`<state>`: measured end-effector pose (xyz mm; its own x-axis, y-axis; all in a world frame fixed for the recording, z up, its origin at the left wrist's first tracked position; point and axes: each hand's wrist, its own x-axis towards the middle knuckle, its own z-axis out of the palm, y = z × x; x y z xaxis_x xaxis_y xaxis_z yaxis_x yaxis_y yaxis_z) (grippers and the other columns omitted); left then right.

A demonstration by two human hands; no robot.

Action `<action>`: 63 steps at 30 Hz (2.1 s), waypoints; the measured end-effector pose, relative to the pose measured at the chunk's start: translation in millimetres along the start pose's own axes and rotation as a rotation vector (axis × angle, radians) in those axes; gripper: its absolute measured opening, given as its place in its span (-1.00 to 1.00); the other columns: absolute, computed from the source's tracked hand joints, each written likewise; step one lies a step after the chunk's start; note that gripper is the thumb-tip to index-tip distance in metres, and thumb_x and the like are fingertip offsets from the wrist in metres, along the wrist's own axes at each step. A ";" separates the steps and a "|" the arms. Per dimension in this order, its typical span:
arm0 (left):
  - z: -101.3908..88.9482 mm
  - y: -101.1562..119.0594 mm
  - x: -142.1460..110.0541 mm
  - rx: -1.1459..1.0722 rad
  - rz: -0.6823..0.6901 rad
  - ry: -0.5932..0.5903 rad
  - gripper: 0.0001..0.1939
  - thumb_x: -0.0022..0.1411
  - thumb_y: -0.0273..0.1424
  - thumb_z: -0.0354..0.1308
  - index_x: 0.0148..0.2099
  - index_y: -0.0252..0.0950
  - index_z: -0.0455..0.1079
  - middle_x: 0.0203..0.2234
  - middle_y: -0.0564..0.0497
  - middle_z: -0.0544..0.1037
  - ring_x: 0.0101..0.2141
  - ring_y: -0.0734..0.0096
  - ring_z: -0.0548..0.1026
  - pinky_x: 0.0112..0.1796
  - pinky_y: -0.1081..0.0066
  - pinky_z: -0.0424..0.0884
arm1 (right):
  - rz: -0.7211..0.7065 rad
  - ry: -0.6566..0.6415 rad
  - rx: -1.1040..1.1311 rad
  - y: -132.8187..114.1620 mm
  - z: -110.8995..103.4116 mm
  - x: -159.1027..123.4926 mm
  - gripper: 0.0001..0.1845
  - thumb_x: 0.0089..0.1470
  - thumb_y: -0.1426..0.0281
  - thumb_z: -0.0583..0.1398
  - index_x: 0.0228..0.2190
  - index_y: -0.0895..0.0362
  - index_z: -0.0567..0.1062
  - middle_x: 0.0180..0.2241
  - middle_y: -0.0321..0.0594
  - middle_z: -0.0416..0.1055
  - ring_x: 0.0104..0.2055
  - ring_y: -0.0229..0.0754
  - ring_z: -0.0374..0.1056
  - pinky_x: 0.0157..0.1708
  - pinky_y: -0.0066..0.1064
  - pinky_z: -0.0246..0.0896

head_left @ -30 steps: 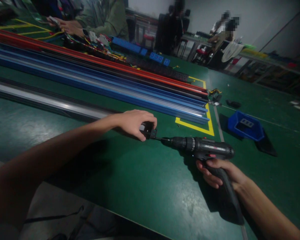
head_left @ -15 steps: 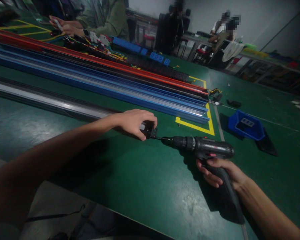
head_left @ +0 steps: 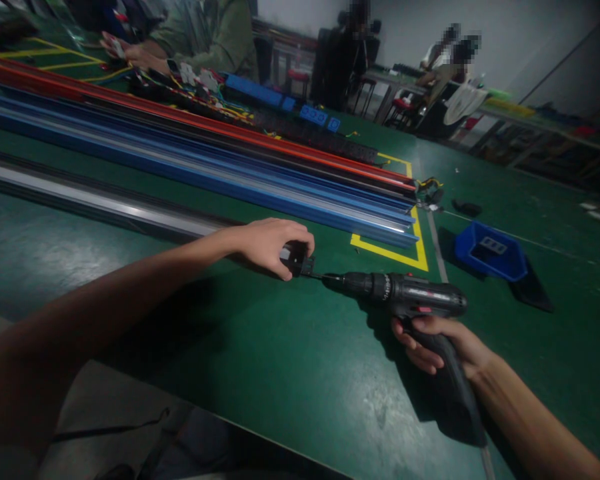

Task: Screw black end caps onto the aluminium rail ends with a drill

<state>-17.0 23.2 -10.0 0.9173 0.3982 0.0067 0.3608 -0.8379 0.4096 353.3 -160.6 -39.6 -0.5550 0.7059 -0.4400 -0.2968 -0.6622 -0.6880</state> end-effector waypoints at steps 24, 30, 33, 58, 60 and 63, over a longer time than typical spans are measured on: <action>-0.2 0.3 0.5 0.019 -0.023 -0.020 -0.53 0.02 -0.15 0.38 -0.02 -0.10 0.41 -0.11 0.05 0.51 -0.12 0.24 0.46 -0.18 0.39 0.24 | -0.007 0.042 -0.011 1.4 -0.5 -1.8 -0.74 0.15 0.35 0.28 -0.23 0.32 0.62 -0.48 -0.19 0.42 -0.70 -0.44 0.18 -0.63 -0.55 0.34; -0.1 0.2 0.6 0.018 -0.018 -0.020 -0.52 0.02 -0.15 0.37 -0.02 -0.11 0.41 -0.10 0.05 0.52 -0.13 0.24 0.46 -0.18 0.40 0.24 | -0.008 -0.003 -0.001 1.2 -1.6 0.2 -0.71 0.15 0.34 0.28 -0.20 0.32 0.63 -0.44 -0.17 0.44 -0.69 -0.46 0.20 -0.63 -0.56 0.35; -0.3 0.3 0.7 0.012 -0.022 -0.020 -0.53 0.01 -0.16 0.38 -0.02 -0.10 0.41 -0.10 0.06 0.52 -0.12 0.25 0.47 -0.18 0.40 0.24 | -0.012 -0.009 0.001 0.9 -2.2 0.5 -0.72 0.16 0.36 0.26 -0.19 0.32 0.63 -0.42 -0.15 0.45 -0.69 -0.46 0.20 -0.62 -0.55 0.36; 0.5 0.0 -0.7 0.009 -0.016 -0.002 -0.52 0.02 -0.14 0.38 -0.01 -0.11 0.41 -0.09 0.05 0.52 -0.12 0.25 0.47 -0.17 0.39 0.26 | -0.009 -0.009 0.003 1.1 -2.3 0.5 -0.73 0.15 0.35 0.30 -0.23 0.34 0.61 -0.46 -0.19 0.44 -0.69 -0.43 0.20 -0.62 -0.53 0.35; 0.6 -0.2 -0.8 0.014 -0.018 -0.005 -0.52 0.02 -0.14 0.38 -0.01 -0.11 0.42 -0.09 0.05 0.52 -0.13 0.25 0.47 -0.18 0.39 0.26 | -0.010 -0.001 -0.001 1.3 -2.9 0.5 -0.75 0.15 0.36 0.29 -0.23 0.33 0.61 -0.47 -0.20 0.45 -0.69 -0.43 0.22 -0.63 -0.53 0.35; 0.7 -0.8 -0.6 0.022 -0.007 -0.004 -0.52 0.02 -0.13 0.38 -0.02 -0.11 0.42 -0.10 0.05 0.52 -0.13 0.25 0.47 -0.18 0.39 0.25 | -0.007 0.012 0.006 1.2 -2.2 0.9 -0.76 0.16 0.37 0.29 -0.24 0.33 0.61 -0.47 -0.20 0.45 -0.69 -0.44 0.23 -0.62 -0.54 0.35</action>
<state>-17.8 23.3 -11.0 0.9155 0.4024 0.0004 0.3705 -0.8433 0.3894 354.1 -160.2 -42.1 -0.5438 0.7134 -0.4419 -0.3055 -0.6587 -0.6876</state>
